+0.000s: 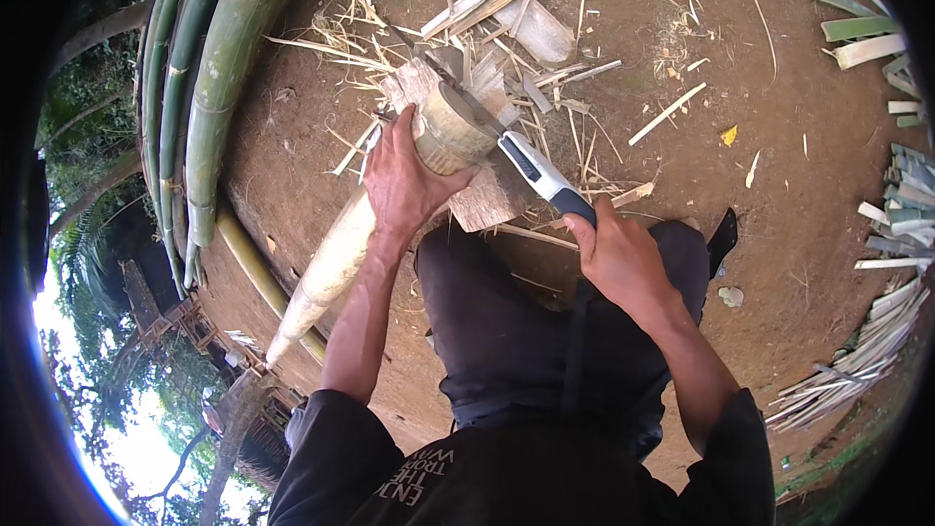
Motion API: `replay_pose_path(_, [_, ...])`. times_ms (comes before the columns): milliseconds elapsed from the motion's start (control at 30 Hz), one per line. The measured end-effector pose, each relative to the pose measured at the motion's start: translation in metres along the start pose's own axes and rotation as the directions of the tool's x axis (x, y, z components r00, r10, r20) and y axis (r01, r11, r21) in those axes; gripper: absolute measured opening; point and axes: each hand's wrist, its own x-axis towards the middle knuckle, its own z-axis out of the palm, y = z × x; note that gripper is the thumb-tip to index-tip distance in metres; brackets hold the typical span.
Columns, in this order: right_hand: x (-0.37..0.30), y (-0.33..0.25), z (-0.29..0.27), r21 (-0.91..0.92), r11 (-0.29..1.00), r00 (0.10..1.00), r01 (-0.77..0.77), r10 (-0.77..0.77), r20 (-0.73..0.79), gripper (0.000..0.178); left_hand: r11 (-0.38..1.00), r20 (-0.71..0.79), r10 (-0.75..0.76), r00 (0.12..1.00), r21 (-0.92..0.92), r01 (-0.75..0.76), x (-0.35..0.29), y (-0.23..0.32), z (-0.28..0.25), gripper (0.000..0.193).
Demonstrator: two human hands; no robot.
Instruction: The person uses a hand saw to cut a long bamboo pole that is resting on a wooden block. They saw through the pole, then pick up a thin bamboo strip and place it on the pole before resuming the cutting process.
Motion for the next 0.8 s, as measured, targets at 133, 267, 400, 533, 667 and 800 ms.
replay_pose_path(133, [0.007,-0.003,0.016,0.052,0.998,1.0,-0.02,0.019,0.009,0.048,0.999,0.075,-0.009,0.997,-0.049,0.013,0.009,-0.008,-0.011,0.106])
replay_pose_path(267, [0.003,-0.016,0.009,0.082,0.995,0.997,-0.059,0.056,0.048,0.052,0.999,0.091,-0.014,0.996,-0.034,0.017,0.008,-0.009,-0.014,0.106])
replay_pose_path(400, [-0.002,-0.024,-0.01,0.137,0.989,0.992,-0.062,0.046,0.113,0.058,1.0,0.065,-0.008,0.998,-0.003,0.009,0.006,-0.008,-0.016,0.107])
replay_pose_path(533, [-0.012,-0.017,-0.015,0.171,0.983,0.992,-0.073,0.053,0.117,0.058,1.0,0.012,0.016,1.0,0.017,-0.016,-0.005,-0.003,-0.011,0.107])
replay_pose_path(667, [-0.027,-0.009,-0.012,0.212,0.976,0.995,-0.051,0.03,0.099,0.057,0.999,-0.058,0.007,0.998,0.038,-0.005,-0.016,0.004,0.0,0.107])
replay_pose_path(800, [-0.033,0.005,-0.002,0.312,0.946,0.99,-0.084,0.043,0.136,0.057,0.997,-0.1,-0.005,0.995,0.074,0.012,-0.027,0.016,0.006,0.11])
